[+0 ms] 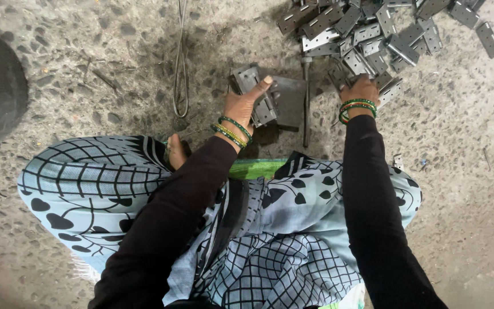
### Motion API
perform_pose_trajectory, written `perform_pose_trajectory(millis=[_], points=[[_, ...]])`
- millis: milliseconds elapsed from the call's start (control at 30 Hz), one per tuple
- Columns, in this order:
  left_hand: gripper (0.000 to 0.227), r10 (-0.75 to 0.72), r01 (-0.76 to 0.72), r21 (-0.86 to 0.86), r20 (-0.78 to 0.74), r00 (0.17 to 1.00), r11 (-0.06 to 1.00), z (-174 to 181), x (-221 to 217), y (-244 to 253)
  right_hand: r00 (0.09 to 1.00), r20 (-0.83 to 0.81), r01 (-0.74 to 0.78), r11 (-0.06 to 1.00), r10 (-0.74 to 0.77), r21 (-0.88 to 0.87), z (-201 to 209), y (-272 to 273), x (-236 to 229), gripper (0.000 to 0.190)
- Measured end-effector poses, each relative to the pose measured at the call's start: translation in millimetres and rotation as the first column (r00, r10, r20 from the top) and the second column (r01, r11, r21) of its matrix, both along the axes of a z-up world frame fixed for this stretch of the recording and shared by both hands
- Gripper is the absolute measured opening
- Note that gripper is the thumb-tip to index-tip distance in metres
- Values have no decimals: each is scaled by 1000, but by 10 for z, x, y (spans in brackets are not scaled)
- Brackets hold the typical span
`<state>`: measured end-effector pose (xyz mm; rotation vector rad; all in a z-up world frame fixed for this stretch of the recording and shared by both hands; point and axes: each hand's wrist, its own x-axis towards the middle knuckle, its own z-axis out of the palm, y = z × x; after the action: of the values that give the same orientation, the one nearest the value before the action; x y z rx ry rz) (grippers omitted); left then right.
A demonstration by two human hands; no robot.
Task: The person sits on the floor and assembles small metal hinges by hand. They pick up hinge plates and pins from a pile, align them on a metal block, and press the pins into place using a hammer. The assembled hinges are placed into a separate pile.
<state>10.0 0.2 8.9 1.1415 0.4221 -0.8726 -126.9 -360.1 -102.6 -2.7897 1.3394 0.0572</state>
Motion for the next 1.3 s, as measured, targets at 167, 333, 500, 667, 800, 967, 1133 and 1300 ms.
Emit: perform_pose_trajectory(millis=[167, 333, 500, 667, 800, 967, 1133, 1300], points=[[80, -14, 9, 70, 69, 998, 998, -32, 9, -10, 951, 304, -110, 983, 60, 149, 113, 197, 5, 43], [72, 109, -109, -6, 105, 988, 994, -44, 12, -25, 754, 417, -15, 622, -507, 783, 983, 831, 206, 41], [63, 124, -120, -34, 171, 977, 992, -104, -19, 13, 422, 901, -509, 848, 98, 146, 1335, 1518, 122, 47], [62, 100, -120, 132, 143, 985, 984, -164, -3, -13, 977, 178, -5, 827, -116, 561, 774, 1768, 367, 72], [63, 98, -101, 19, 144, 985, 995, -242, -1, -27, 929, 331, -82, 777, -168, 625, 598, 1611, 263, 85], [77, 29, -46, 76, 201, 979, 996, -252, -31, 9, 938, 345, -268, 720, 43, 640, 656, 1649, 215, 85], [93, -20, 8, 100, 124, 992, 995, -214, 2, -20, 973, 205, -87, 659, -105, 747, 1005, 1748, 341, 68], [98, -57, 38, 122, 162, 985, 992, -244, -20, -29, 847, 531, -485, 453, 28, 748, 1390, 1929, 335, 54]])
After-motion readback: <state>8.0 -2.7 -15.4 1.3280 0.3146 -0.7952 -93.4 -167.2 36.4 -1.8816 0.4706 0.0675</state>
